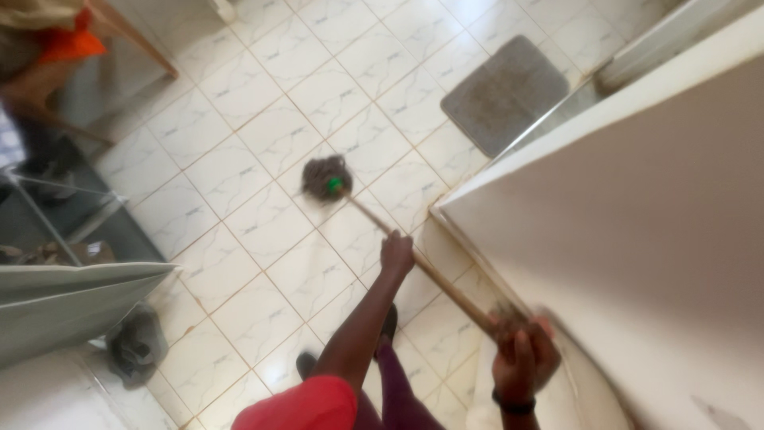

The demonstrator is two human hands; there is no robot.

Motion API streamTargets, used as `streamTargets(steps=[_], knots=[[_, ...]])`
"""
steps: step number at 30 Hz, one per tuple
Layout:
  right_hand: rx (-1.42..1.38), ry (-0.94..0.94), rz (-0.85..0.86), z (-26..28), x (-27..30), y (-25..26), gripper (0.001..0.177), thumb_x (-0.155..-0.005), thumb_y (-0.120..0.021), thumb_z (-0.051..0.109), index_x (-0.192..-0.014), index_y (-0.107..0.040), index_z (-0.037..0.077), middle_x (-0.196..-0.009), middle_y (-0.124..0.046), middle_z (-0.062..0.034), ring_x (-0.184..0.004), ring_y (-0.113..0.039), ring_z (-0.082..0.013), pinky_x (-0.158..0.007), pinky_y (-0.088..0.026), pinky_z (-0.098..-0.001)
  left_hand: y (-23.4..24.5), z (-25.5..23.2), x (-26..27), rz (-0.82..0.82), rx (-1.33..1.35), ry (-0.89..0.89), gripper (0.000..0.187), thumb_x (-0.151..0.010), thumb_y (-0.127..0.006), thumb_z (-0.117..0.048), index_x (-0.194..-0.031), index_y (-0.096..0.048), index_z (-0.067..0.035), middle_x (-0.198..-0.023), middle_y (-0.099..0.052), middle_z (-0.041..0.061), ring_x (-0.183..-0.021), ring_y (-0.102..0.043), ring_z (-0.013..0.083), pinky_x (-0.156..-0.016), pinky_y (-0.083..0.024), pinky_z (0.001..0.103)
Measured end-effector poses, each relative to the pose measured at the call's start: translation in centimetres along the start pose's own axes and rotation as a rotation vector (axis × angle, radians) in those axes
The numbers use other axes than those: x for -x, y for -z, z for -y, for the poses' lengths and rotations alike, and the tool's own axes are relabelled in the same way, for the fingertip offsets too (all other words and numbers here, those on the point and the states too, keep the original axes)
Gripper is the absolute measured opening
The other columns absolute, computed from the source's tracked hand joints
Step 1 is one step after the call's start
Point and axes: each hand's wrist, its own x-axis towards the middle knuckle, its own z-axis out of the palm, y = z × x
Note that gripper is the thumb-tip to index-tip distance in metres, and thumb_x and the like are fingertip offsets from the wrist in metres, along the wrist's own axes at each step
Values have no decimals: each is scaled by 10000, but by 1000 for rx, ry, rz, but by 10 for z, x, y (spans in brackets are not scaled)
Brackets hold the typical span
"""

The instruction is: The person mops the tiled floor of a room using a string mop, moving the mop head across the tiles around a bed, furniture, and a blue container.

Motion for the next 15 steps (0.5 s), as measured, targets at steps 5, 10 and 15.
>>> streamTargets(steps=[5,10,15], knots=[[208,-2,-54,7,26,-2,373,-1054,-559,160,-692,-527,75,-578,-482,19,-508,-343,-75,-520,-336,-250,-40,-47,-40,16,-8,-187,190,-890,-683,-85,-1072,-719,-128,-1363,-597,198,-982,-703,353,-870,-575,486],[474,-67,-159,-2,31,4,380,-1057,-576,191,-704,-551,54,-587,-523,-12,-520,-414,-74,-500,-333,-248,-39,-89,-48,-1,85,-209,201,-869,-692,-134,-1069,-698,-149,-1480,-513,170,-910,-709,380,-685,-604,500],[355,-225,-138,42,9,19,347,-1069,-598,157,-757,-576,6,-602,-496,-20,-535,-409,-62,-516,-313,-230,-20,-95,1,55,209,-266,136,-876,-709,-164,-1011,-720,-146,-1302,-659,111,-966,-715,345,-727,-600,482]])
